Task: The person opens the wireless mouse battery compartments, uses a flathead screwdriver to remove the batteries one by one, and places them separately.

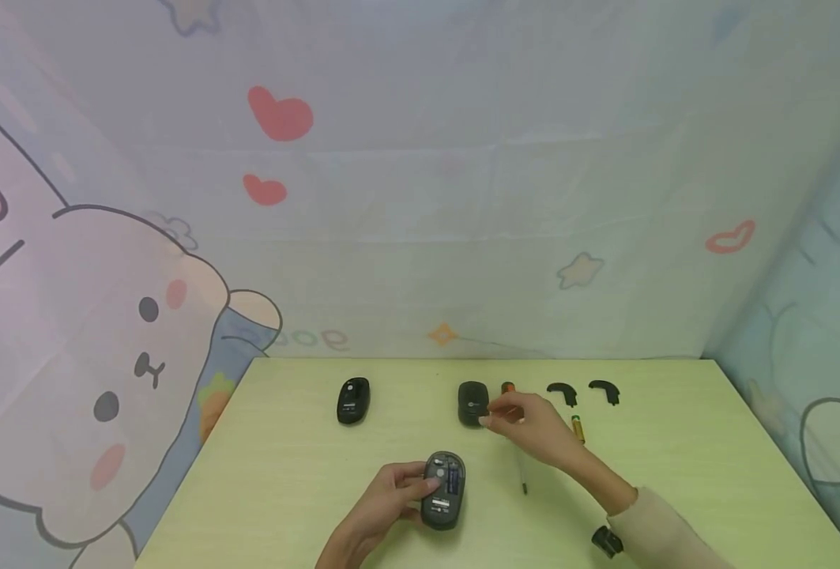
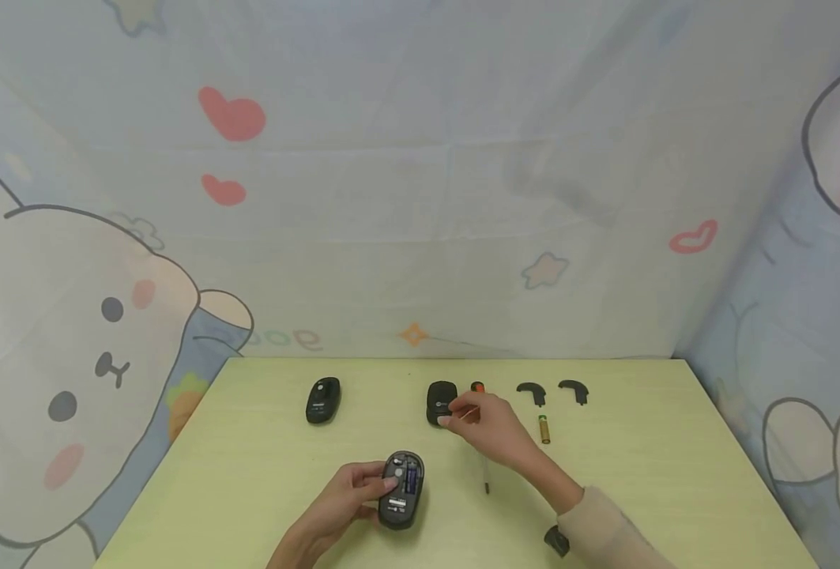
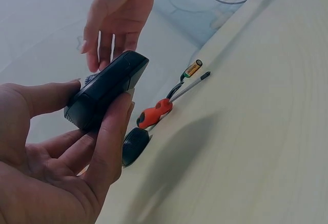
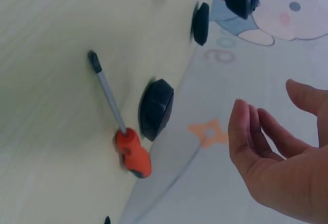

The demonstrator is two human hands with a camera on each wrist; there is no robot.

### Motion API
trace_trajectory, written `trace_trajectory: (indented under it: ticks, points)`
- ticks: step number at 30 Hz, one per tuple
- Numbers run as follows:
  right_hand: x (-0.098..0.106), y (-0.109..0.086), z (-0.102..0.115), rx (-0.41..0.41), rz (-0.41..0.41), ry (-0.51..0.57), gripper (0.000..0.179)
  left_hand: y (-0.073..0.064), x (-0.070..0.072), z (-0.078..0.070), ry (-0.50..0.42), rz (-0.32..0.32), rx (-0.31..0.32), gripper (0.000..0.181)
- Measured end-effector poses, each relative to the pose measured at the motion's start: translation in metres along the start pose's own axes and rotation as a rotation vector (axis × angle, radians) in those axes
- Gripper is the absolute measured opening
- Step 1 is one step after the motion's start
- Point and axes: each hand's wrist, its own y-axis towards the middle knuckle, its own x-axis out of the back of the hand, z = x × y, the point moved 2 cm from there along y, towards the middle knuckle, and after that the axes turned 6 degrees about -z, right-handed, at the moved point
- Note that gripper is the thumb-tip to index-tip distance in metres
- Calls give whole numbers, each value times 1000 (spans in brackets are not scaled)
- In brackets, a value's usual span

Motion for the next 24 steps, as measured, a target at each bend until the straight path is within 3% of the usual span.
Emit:
trace_trajectory:
  ticks: [6,15,20,24]
  points:
    - [-9,-10,7,17,16,0,32,0,0,-1,5,-1,3,57]
    - [-22,-27,17,61,63,-38,54,2,1,-1,-10,33,-5,56]
    - [-31,-37,20,161,93,-135,63,2,1,-1,-6,31,-16,55]
    - [-37,-44,19,274,93,-221,61,2,1,0,-2,25,-16,55]
